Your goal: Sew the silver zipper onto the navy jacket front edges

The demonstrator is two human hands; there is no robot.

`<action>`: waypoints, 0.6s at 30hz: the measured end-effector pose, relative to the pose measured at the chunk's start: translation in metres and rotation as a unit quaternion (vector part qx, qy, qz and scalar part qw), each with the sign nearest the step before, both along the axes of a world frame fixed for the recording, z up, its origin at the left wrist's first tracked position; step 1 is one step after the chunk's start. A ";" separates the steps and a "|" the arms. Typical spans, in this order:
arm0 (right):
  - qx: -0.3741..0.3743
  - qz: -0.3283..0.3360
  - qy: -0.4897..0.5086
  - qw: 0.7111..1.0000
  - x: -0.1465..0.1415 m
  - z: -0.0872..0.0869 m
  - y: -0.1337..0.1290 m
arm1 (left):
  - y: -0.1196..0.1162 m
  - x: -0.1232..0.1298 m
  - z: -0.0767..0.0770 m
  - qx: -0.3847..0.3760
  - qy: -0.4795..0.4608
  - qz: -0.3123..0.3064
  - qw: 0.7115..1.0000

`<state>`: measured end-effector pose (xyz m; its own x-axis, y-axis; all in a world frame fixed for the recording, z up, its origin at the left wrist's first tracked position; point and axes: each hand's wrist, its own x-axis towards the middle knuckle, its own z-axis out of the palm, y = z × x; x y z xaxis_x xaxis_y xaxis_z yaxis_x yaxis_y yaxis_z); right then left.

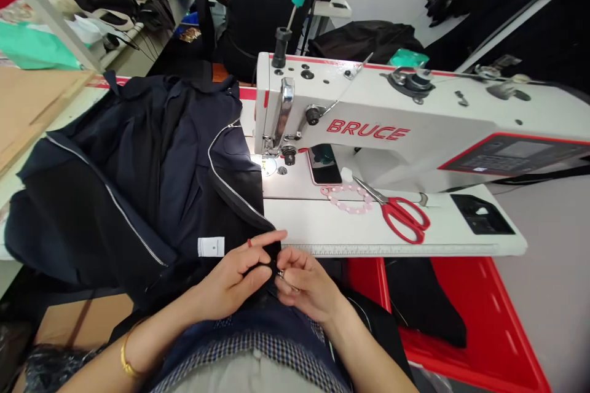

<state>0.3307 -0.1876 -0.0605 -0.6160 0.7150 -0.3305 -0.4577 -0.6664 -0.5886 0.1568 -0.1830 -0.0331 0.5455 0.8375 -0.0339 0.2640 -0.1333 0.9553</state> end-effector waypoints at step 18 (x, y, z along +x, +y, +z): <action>0.363 -0.090 -0.335 0.865 0.007 0.001 -0.013 | -0.016 0.006 -0.010 0.260 0.133 0.137 0.947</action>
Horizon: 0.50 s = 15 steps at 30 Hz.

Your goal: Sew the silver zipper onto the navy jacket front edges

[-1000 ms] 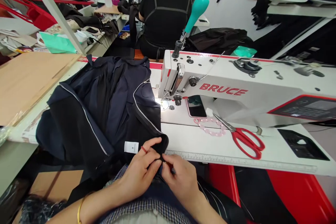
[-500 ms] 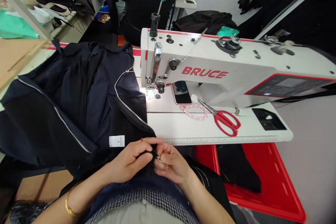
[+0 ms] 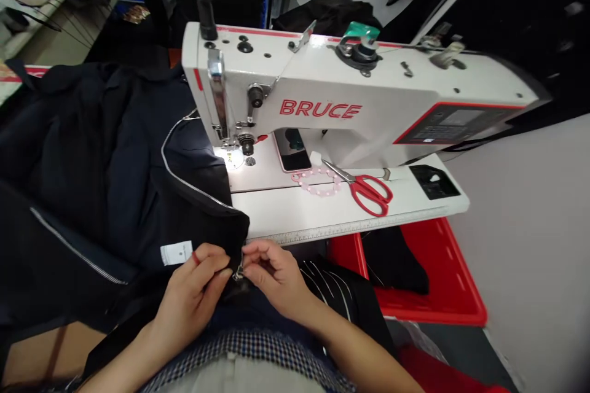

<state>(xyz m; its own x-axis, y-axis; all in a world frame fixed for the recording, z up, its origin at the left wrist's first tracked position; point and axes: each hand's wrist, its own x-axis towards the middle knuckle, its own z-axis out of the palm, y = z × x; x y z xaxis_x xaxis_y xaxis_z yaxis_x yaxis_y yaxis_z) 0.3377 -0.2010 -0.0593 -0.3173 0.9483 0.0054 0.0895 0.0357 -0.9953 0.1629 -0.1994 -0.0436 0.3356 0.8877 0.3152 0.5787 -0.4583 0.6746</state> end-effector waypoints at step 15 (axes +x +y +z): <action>0.303 0.013 -0.244 0.921 -0.045 0.006 0.045 | -0.063 -0.062 -0.003 -0.091 -0.099 0.083 0.987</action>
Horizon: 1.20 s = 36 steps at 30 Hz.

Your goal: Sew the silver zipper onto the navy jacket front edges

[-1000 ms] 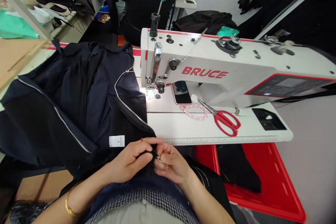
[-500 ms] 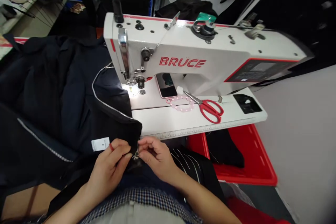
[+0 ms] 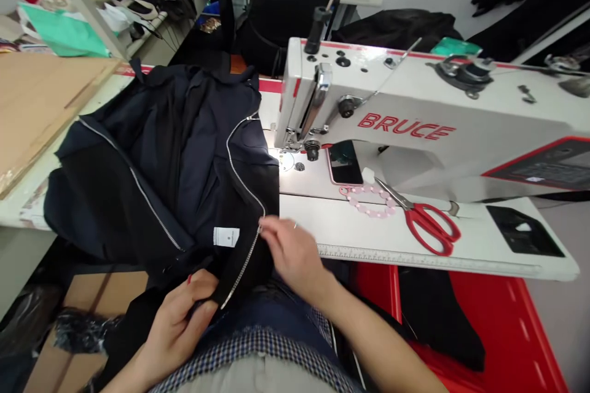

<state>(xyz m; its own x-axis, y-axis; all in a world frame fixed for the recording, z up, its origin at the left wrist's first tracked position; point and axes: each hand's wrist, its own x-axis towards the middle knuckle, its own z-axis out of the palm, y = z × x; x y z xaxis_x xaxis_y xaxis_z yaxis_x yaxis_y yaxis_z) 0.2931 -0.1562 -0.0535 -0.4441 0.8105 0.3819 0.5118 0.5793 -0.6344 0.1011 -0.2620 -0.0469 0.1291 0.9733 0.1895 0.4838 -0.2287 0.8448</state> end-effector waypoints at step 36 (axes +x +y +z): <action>-0.149 -0.085 0.023 0.985 0.027 -0.003 -0.018 | 0.081 0.060 -0.006 -0.081 -0.009 -0.063 0.995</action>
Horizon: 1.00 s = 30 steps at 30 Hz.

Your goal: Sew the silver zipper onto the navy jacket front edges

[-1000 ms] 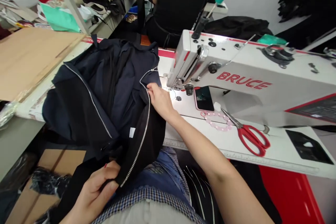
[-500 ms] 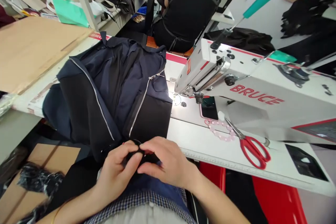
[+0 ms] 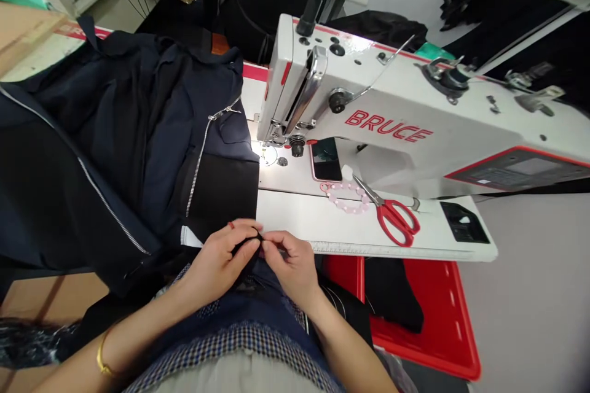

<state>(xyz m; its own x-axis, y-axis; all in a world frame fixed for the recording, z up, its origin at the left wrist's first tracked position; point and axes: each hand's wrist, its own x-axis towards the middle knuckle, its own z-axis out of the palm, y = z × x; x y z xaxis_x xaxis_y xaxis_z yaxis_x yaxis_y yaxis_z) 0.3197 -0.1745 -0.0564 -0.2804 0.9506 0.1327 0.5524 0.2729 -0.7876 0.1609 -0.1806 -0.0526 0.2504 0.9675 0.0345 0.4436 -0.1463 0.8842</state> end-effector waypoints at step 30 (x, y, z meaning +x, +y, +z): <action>-0.313 0.085 -0.066 0.944 0.094 0.030 -0.061 | -0.001 -0.001 -0.007 -0.047 0.056 0.065 0.995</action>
